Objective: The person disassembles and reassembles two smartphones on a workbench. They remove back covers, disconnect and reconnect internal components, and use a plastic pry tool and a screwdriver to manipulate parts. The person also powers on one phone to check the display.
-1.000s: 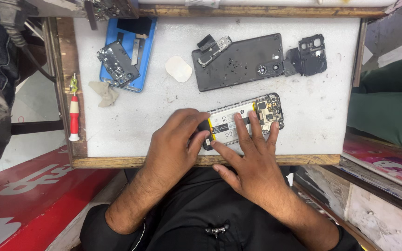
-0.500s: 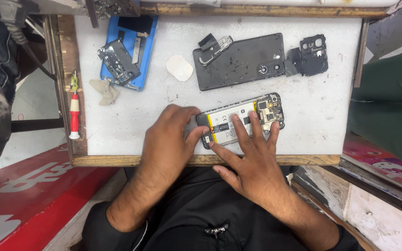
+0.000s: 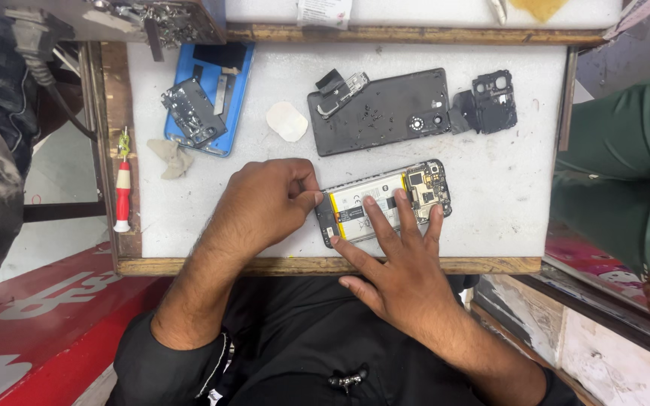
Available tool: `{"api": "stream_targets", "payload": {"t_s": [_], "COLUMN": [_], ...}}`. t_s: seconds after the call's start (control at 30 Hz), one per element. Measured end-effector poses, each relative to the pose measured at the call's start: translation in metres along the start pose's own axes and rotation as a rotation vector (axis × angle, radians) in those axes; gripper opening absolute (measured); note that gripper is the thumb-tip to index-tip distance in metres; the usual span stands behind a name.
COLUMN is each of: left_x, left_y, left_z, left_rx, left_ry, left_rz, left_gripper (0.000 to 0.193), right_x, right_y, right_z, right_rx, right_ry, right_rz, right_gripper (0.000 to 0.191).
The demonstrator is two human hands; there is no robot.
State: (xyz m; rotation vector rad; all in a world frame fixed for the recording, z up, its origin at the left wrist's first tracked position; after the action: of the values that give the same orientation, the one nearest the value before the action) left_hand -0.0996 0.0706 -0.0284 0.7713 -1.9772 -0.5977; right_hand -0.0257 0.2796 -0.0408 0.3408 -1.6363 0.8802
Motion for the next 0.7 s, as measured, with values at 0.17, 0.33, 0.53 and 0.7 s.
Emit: {"api": "stream_targets", "payload": {"t_s": [0.17, 0.33, 0.53, 0.7], "left_x": [0.001, 0.002, 0.050, 0.081], "left_y": [0.010, 0.008, -0.029, -0.052], "left_z": [0.005, 0.007, -0.024, -0.020], "left_rx": [0.060, 0.021, 0.049, -0.072], "left_ry": [-0.090, -0.039, 0.620, 0.674], "left_rz": [0.178, 0.229, 0.086, 0.515], "left_gripper": [0.013, 0.010, 0.026, 0.076], "right_x": [0.001, 0.005, 0.007, 0.006], "right_y": [0.000, -0.002, -0.002, -0.002], "right_z": [-0.001, 0.002, 0.003, 0.002], "right_rx": [-0.015, -0.012, -0.006, -0.014], "right_ry": [-0.027, -0.019, 0.014, -0.005], "right_rz": [0.007, 0.000, -0.008, 0.009], "right_gripper": [0.058, 0.060, 0.059, 0.058]}}
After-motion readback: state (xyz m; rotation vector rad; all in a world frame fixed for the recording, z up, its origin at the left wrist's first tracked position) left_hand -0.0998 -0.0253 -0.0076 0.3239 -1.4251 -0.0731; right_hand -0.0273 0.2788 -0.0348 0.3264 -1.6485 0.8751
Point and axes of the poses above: each hand's wrist, its own z-axis towards the middle knuckle, its own x-axis out of the back of the hand, y = z × x, the point moved 4 cm from there along z, towards the middle knuckle, and after that the axes turned 1 degree about -z, right-handed, at the moved point
